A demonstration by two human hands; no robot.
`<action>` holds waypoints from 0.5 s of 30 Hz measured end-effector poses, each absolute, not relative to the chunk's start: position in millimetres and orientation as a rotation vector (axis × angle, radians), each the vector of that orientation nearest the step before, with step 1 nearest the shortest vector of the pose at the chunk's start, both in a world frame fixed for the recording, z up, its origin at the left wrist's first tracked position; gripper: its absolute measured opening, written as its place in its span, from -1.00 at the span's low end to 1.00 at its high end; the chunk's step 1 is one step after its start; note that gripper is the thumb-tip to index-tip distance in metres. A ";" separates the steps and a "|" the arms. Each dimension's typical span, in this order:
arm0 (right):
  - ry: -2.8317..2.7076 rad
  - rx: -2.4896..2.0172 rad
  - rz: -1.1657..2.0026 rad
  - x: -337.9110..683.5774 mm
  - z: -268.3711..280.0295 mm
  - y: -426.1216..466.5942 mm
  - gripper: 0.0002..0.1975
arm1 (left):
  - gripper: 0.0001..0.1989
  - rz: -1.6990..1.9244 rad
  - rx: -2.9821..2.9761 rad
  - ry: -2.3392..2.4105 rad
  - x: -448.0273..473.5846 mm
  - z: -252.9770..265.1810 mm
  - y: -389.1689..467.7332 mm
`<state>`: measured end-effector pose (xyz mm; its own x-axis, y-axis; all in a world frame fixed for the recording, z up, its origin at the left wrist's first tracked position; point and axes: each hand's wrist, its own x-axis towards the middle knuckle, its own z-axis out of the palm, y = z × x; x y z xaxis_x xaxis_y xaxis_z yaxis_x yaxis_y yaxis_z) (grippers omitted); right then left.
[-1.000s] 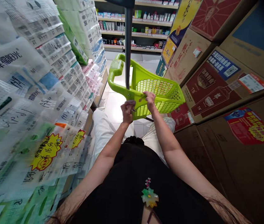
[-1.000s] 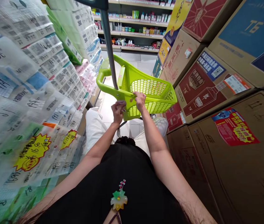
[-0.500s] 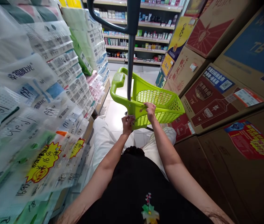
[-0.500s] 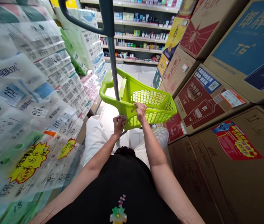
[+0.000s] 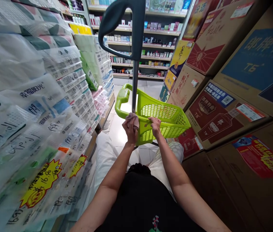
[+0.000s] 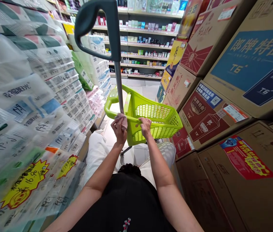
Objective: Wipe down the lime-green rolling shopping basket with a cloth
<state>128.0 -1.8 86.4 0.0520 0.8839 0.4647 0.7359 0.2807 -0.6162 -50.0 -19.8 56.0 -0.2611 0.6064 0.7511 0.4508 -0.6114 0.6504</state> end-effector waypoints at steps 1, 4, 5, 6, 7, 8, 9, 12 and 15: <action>-1.707 -1.484 0.231 127.6 87.1 -2.6 -0.52 | -0.57 2.037 1.821 1.329 -49.6 62.2 -18.4; -1.688 -1.466 0.261 126.5 89.0 -5.1 -0.54 | -0.54 2.071 1.808 1.355 -48.9 71.5 -21.7; -1.688 -1.461 0.266 126.2 89.3 -5.7 -0.55 | -0.54 2.101 1.797 1.369 -50.0 73.5 -23.4; -1.687 -1.460 0.266 126.0 89.3 -6.1 -0.55 | -0.54 2.146 1.783 1.390 -52.1 76.6 -24.2; -1.690 -1.460 0.262 125.9 89.0 -6.2 -0.56 | -0.53 2.195 1.772 1.415 -55.0 81.9 -23.4; -1.692 -1.461 0.254 125.8 88.5 -6.2 -0.56 | -0.51 2.232 1.775 1.436 -58.6 89.6 -20.9; -1.692 -1.459 0.246 125.8 87.9 -6.0 -0.56 | -0.50 2.248 1.801 1.446 -62.6 99.6 -17.2; -1.691 -1.460 0.234 125.3 86.8 -5.6 -0.57 | -0.49 2.159 1.961 1.390 -72.7 132.0 -5.6; -1.691 -1.476 0.221 124.8 87.5 -6.1 -0.56 | -0.50 2.081 2.038 1.315 -75.2 144.7 -6.7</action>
